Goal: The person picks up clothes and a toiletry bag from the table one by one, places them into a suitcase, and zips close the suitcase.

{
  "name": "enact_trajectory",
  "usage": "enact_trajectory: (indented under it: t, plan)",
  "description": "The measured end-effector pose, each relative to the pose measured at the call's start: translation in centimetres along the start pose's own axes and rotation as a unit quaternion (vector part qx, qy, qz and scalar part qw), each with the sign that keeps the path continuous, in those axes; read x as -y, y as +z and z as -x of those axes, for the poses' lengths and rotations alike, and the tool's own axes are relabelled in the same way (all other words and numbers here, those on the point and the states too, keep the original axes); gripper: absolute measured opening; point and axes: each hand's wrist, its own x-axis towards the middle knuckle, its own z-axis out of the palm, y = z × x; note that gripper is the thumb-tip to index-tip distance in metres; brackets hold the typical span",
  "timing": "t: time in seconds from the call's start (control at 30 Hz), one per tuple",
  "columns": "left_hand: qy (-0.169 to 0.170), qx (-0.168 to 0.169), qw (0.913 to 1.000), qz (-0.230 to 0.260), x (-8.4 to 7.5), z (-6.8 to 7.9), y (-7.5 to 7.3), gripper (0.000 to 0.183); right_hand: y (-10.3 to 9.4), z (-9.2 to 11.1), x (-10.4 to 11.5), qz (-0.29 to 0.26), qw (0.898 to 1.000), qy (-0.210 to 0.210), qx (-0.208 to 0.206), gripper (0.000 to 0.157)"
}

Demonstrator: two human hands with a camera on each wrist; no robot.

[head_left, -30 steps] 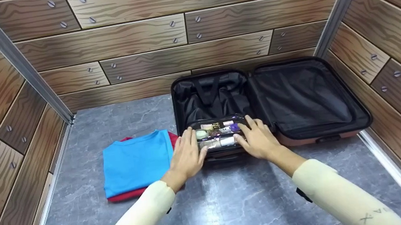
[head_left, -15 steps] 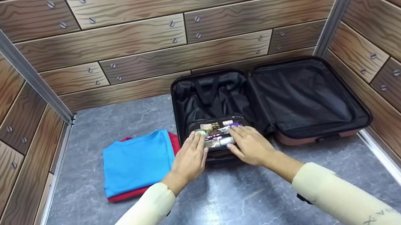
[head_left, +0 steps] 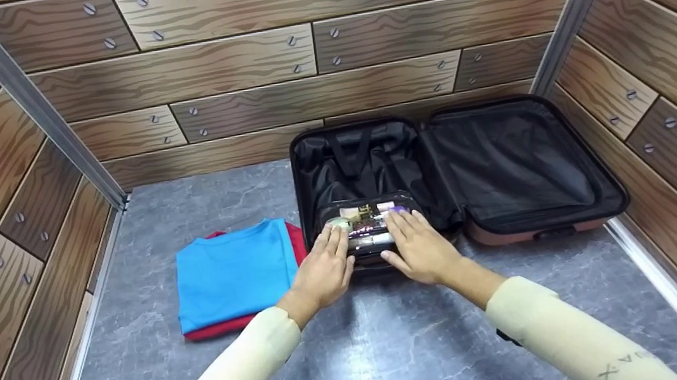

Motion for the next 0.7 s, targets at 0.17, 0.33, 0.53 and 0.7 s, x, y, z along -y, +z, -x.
enact_trajectory:
  t: [0.17, 0.33, 0.53, 0.7]
  plan:
    - [0.006, 0.019, 0.9998, -0.01, 0.1, -0.1, 0.3, 0.056, 0.6, -0.1, 0.1, -0.007, 1.0, 0.0, 0.002, 0.073]
    - [0.016, 0.113, 0.9928, -0.038, 0.2, -0.2, 1.0, 0.057, 1.5, 0.0, 0.5, -0.051, 0.996, 0.023, 0.071, 0.076]
    - [0.007, 0.132, 0.9903, -0.042, 0.1, -0.6, 1.4, 0.061, 1.7, -0.1, 0.5, -0.063, 0.993, 0.042, 0.086, 0.076]
    - [-0.007, 0.139, 0.9902, -0.016, 0.1, -0.5, 1.3, 0.063, 1.5, -0.1, 0.4, -0.073, 0.994, 0.037, 0.067, 0.072]
